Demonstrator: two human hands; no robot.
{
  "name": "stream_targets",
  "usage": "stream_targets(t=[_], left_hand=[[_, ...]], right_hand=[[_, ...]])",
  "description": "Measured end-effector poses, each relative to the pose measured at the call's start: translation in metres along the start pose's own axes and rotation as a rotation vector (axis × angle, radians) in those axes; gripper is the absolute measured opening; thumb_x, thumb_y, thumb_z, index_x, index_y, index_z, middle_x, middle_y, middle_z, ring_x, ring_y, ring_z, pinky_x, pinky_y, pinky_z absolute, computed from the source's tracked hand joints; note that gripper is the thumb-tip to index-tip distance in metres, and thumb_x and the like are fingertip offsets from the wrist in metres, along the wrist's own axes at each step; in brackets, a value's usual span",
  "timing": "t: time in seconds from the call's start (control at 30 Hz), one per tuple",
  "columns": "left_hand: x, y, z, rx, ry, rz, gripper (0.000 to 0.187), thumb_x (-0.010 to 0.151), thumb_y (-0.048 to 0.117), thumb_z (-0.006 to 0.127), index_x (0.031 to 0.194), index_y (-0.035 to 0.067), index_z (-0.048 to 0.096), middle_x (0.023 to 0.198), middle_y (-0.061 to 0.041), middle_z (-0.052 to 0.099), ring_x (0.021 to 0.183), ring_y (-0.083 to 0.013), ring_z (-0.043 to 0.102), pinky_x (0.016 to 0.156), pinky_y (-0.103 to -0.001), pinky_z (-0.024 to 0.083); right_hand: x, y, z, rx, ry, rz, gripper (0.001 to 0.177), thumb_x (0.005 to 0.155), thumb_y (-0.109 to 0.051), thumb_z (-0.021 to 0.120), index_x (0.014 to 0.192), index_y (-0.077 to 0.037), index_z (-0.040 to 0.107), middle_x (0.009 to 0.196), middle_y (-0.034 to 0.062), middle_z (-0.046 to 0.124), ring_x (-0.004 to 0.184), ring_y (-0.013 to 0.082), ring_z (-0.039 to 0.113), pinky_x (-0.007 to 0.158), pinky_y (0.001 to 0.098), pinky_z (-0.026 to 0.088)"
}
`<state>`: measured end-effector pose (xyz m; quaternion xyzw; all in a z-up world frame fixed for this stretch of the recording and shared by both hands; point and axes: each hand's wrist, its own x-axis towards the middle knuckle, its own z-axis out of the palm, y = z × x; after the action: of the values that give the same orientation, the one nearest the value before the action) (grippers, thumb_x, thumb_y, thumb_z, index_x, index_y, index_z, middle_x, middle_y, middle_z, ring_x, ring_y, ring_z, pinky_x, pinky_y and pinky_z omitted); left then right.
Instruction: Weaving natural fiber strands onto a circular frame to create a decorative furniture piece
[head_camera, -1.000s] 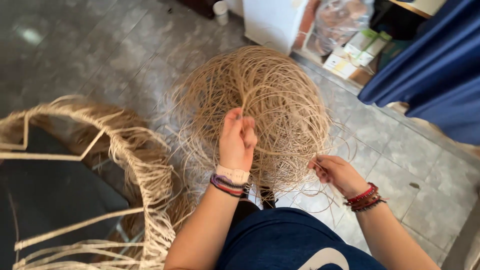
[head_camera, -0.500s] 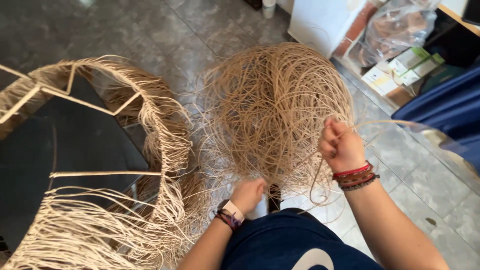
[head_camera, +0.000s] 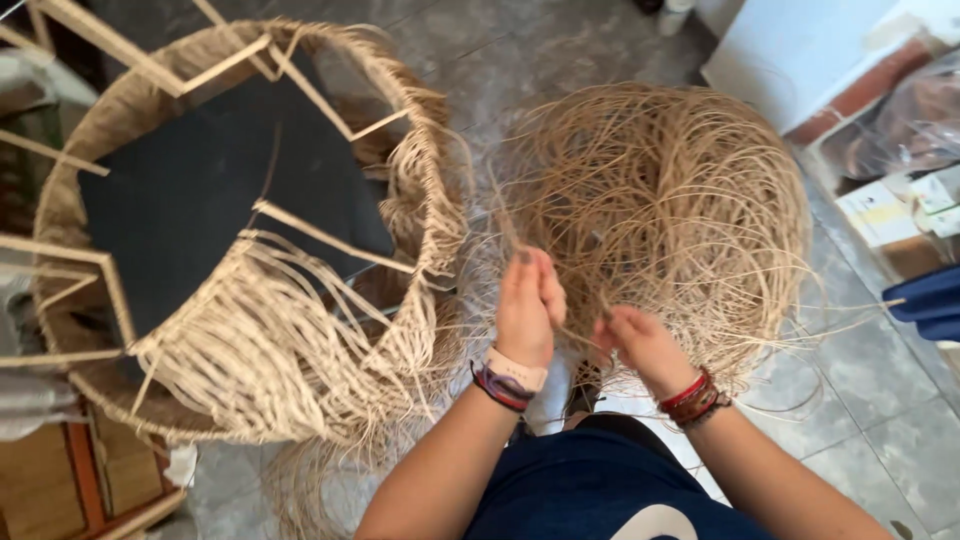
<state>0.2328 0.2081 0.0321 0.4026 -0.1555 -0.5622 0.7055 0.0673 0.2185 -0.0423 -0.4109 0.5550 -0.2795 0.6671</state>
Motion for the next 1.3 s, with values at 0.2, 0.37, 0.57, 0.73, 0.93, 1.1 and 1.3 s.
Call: stream_targets(t=[0.2,0.37,0.57,0.73,0.93,1.1,1.3], left_hand=[[-0.065,-0.015,-0.052,0.390,-0.147,-0.089,0.030,0.111,0.019,0.032,0.090,0.013,0.053,0.051,0.008,0.041,0.037,-0.0023,0.039,0.037,-0.014,0.025],[-0.089,-0.053,-0.104,0.602,-0.275,-0.032,0.037,0.113,0.024,0.039,0.083,0.013,0.059,0.048,0.002,0.048,0.044,-0.0105,0.048,0.044,-0.018,0.037],[-0.105,0.025,-0.103,0.860,-0.450,0.080,0.021,0.102,0.008,0.049,0.114,0.001,0.065,0.102,-0.021,0.069,0.103,-0.0392,0.066,0.085,-0.044,0.056],[-0.097,0.109,-0.065,0.738,-0.319,0.311,0.040,0.102,0.011,0.040,0.136,-0.003,0.057,0.133,-0.025,0.060,0.132,-0.0416,0.051,0.113,-0.055,0.038],[-0.087,0.120,-0.060,0.621,-0.361,0.447,0.030,0.109,0.019,0.047,0.124,0.004,0.069,0.129,-0.013,0.070,0.130,-0.0342,0.061,0.111,-0.048,0.044],[-0.093,0.118,-0.058,0.608,-0.381,0.452,0.033,0.107,0.020,0.050,0.131,0.004,0.066,0.131,-0.015,0.069,0.130,-0.0361,0.060,0.110,-0.049,0.045],[-0.089,0.113,-0.059,0.576,-0.359,0.359,0.028,0.107,0.019,0.052,0.124,0.009,0.072,0.125,-0.014,0.072,0.129,-0.0311,0.062,0.110,-0.043,0.047]], right_hand=[[-0.041,-0.112,0.070,0.101,0.014,-0.266,0.023,0.104,-0.009,0.050,0.103,-0.001,0.071,0.053,0.0094,0.061,0.035,0.0074,0.040,0.036,0.0171,0.028],[-0.039,-0.119,0.104,0.329,-0.052,-0.333,0.030,0.109,-0.018,0.046,0.117,0.005,0.064,0.098,0.0239,0.076,0.090,0.0290,0.078,0.074,0.0337,0.063],[-0.047,-0.099,0.110,0.243,-0.048,-0.388,0.030,0.109,-0.011,0.039,0.107,0.000,0.067,0.055,0.0011,0.050,0.040,0.0072,0.047,0.037,0.0177,0.041],[-0.083,-0.103,0.127,-0.154,-0.050,-0.431,0.025,0.103,-0.008,0.051,0.094,-0.001,0.074,0.053,-0.0009,0.049,0.047,0.0077,0.042,0.044,0.0200,0.037],[-0.089,-0.098,0.125,-0.369,-0.066,-0.443,0.030,0.100,-0.010,0.058,0.076,-0.007,0.075,0.047,-0.0001,0.050,0.051,0.0114,0.042,0.052,0.0247,0.040],[-0.097,-0.104,0.127,-0.362,-0.038,-0.460,0.027,0.101,-0.009,0.057,0.085,-0.007,0.079,0.050,0.0009,0.052,0.056,0.0116,0.041,0.056,0.0254,0.041],[-0.097,-0.104,0.116,-0.446,-0.109,-0.484,0.035,0.101,-0.016,0.059,0.070,-0.010,0.075,0.046,0.0010,0.052,0.052,0.0131,0.043,0.054,0.0271,0.041]])
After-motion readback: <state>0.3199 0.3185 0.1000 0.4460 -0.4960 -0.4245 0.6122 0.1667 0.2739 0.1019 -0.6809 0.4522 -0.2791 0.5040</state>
